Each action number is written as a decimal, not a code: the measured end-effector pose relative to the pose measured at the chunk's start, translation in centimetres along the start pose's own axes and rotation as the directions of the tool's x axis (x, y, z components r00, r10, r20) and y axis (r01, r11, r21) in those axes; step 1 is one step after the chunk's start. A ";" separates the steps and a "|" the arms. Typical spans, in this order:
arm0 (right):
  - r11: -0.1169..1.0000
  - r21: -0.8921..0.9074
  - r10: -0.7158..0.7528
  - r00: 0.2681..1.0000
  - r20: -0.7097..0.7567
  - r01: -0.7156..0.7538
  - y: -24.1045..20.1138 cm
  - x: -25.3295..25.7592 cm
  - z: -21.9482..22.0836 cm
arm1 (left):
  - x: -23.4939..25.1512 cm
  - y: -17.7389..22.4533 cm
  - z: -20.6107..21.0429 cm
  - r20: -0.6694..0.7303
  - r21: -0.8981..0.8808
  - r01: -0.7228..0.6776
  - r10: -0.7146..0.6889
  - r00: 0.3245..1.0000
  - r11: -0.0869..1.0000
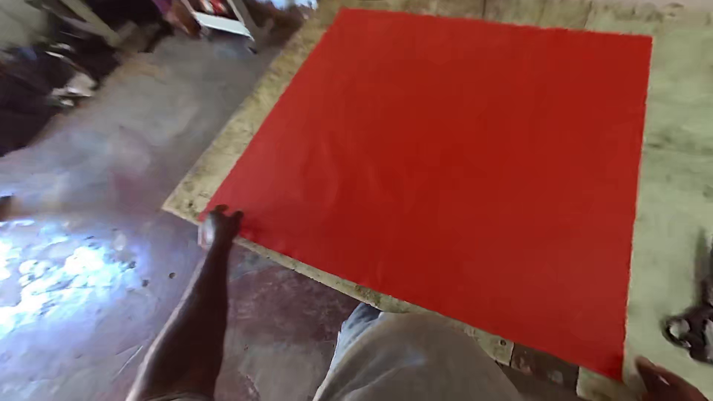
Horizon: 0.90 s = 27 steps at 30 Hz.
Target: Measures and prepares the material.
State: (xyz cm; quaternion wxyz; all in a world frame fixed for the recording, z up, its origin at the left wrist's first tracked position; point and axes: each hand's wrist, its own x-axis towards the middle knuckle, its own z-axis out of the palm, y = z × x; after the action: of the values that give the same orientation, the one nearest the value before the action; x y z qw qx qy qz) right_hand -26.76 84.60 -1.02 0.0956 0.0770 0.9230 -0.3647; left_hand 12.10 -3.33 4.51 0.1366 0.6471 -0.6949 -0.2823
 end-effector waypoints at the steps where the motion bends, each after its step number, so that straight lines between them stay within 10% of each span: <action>1: 0.990 -0.133 -0.045 0.998 -0.033 0.040 -1.9 -0.9 0.7 | 1.7 -0.8 -0.7 -0.012 0.028 0.010 -0.010 1.000 1.000; 7: 0.942 -0.333 -0.082 0.986 -0.147 0.029 -6.2 -3.2 3.5 | 8.7 -4.6 -2.9 0.018 0.282 -0.058 0.055 0.998 0.958; 14: 0.935 -0.351 0.029 0.998 -0.050 -0.045 -7.5 -3.1 4.8 | 9.0 -3.0 -3.8 0.158 -0.077 -0.030 0.042 0.987 0.997; 17: 0.993 0.041 0.115 0.988 -0.100 -0.112 -7.7 -2.5 5.2 | 9.7 -3.4 -4.4 0.222 -0.554 0.137 -0.013 0.975 0.821; 21: 0.651 0.758 0.147 0.986 -0.073 -0.041 -12.0 -2.0 2.8 | 10.8 0.4 -7.0 0.189 -0.874 0.094 0.154 0.970 0.477; 27: 0.331 0.909 0.003 0.963 -0.270 0.254 -22.4 -4.4 -3.9 | 8.4 10.4 -13.3 -0.055 -0.918 -0.227 0.464 0.884 0.324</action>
State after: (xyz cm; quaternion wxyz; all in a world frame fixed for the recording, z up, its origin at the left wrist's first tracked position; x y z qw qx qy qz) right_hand -27.76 70.81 17.56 -0.0986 0.0861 0.5534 -0.8226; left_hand 9.85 -14.35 19.66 0.4441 0.2681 -0.5612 -0.6449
